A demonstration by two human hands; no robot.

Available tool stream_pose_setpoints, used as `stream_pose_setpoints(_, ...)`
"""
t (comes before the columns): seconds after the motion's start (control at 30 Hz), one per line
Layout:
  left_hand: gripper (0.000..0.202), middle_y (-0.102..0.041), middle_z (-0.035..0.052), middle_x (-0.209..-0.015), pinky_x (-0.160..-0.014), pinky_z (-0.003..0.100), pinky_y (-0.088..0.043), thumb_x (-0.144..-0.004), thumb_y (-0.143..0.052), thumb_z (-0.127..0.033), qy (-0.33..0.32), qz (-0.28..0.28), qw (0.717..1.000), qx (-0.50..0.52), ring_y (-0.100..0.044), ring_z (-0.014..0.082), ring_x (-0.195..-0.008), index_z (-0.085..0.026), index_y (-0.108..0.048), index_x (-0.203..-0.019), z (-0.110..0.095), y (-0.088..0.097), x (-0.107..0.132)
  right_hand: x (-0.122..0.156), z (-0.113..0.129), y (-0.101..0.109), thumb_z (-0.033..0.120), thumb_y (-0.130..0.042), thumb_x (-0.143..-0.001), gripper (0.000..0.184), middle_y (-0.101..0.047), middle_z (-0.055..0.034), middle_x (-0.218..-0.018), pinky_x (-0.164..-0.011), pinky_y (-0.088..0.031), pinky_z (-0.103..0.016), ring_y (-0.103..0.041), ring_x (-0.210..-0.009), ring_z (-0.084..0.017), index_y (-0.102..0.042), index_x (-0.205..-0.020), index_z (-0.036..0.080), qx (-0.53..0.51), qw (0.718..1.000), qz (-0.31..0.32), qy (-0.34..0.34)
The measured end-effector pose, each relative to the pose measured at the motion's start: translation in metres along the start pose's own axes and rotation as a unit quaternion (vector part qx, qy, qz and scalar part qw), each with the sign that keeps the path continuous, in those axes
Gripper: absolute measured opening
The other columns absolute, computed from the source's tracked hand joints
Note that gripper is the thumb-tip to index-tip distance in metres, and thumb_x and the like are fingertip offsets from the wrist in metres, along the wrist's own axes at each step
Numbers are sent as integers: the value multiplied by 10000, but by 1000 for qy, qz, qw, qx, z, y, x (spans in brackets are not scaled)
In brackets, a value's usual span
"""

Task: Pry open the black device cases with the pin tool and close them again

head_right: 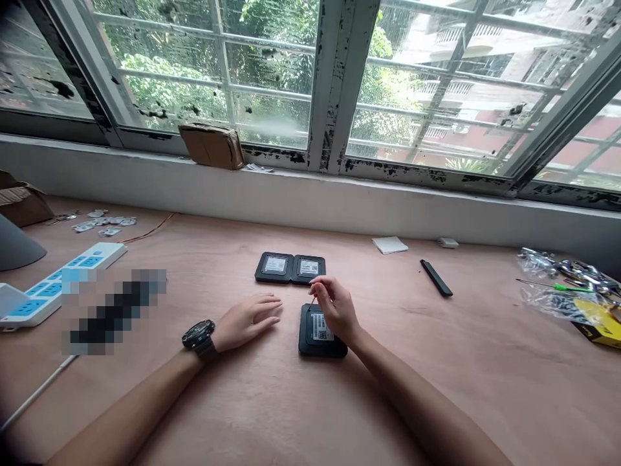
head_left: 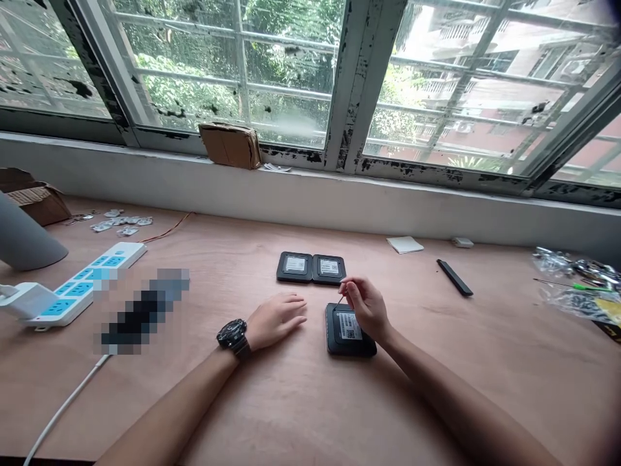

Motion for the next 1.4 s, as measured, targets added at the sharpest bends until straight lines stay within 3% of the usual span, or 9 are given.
stream_pose_setpoints(0.5,290,-648,52,-1342,-1076,395,-483,-1048,-511,-377,-6,8,1000,-8,-581,254,-1273,-272,-665,-1270,-1,1,0,-1,7,0,473,-530,-1017,286,-638,-53,-920,-659,-539,-316,-611,-734,-174,-688,-1023,234,33,999,35,14)
stream_pose_setpoints(0.6,300,-645,55,-1351,-1076,394,-485,-1047,-510,-387,-4,7,1000,-8,-576,257,-1284,-269,-665,-1276,1,-1,0,-2,11,-5,457,-507,-1029,314,-623,-71,-1028,-702,-552,-330,-622,-797,-181,-700,-1184,263,39,997,64,20)
stream_pose_setpoints(0.73,306,-645,53,-1361,-1086,398,-478,-1040,-525,-397,3,-2,1000,-10,-575,255,-1290,-272,-665,-1282,4,-3,0,-4,9,-10,469,-408,-1064,436,-658,-34,-923,-636,-551,-313,-542,-600,-128,-494,-1445,276,-55,994,87,-35)
stream_pose_setpoints(0.87,302,-670,45,-1327,-1086,393,-480,-1033,-541,-391,7,-11,1000,-6,-577,251,-1292,-277,-667,-1283,4,-2,0,-4,12,-14,520,-569,-988,332,-718,-53,-952,-619,-568,-308,-600,-611,-127,-654,-1111,224,-67,987,139,-47)
stream_pose_setpoints(1.03,310,-654,51,-1356,-1073,395,-492,-1037,-537,-397,7,-9,1000,-8,-587,248,-1282,-270,-667,-1290,5,-1,1,-13,22,56,487,-536,-1014,319,-745,-63,-960,-588,-551,-318,-609,-605,-145,-670,-1149,231,44,999,-7,20)
stream_pose_setpoints(1.1,328,-653,56,-1359,-1076,407,-490,-1041,-529,-414,8,-8,1000,-16,-578,254,-1297,-267,-660,-1304,4,-2,1,-12,19,78,480,-592,-988,294,-751,-56,-928,-602,-532,-323,-613,-614,-159,-713,-1121,248,194,980,5,37)
stream_pose_setpoints(1.2,495,-614,80,-1416,-1103,437,-471,-985,-597,-537,14,-15,999,-24,-547,283,-1339,-255,-597,-1391,-2,-8,-2,0,-2,93,471,-568,-996,283,-765,-60,-982,-661,-531,-341,-684,-728,-209,-751,-1084,273,351,931,89,43)
stream_pose_setpoints(1.27,776,-545,106,-1493,-1142,471,-433,-861,-696,-664,2,-13,1000,-23,-512,318,-1374,-244,-501,-1484,-14,-16,-7,10,-19,98,447,-516,-1018,300,-765,-59,-1048,-686,-539,-345,-715,-795,-229,-763,-1055,281,402,907,121,27)
stream_pose_setpoints(1.4,1247,-419,144,-1585,-1206,577,-323,-643,-791,-785,-35,-2,999,-9,-434,395,-1429,-252,-230,-1621,-42,-35,-20,24,-32,94,431,-500,-1022,297,-729,-51,-1185,-729,-553,-353,-725,-819,-222,-757,-1079,293,437,887,147,9)
Point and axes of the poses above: each hand's wrist, its own x-axis away from the middle knuckle, its own y-axis out of the back of the hand, z = x × y, the point moved 9 cm from there along -x, towards the middle knuckle
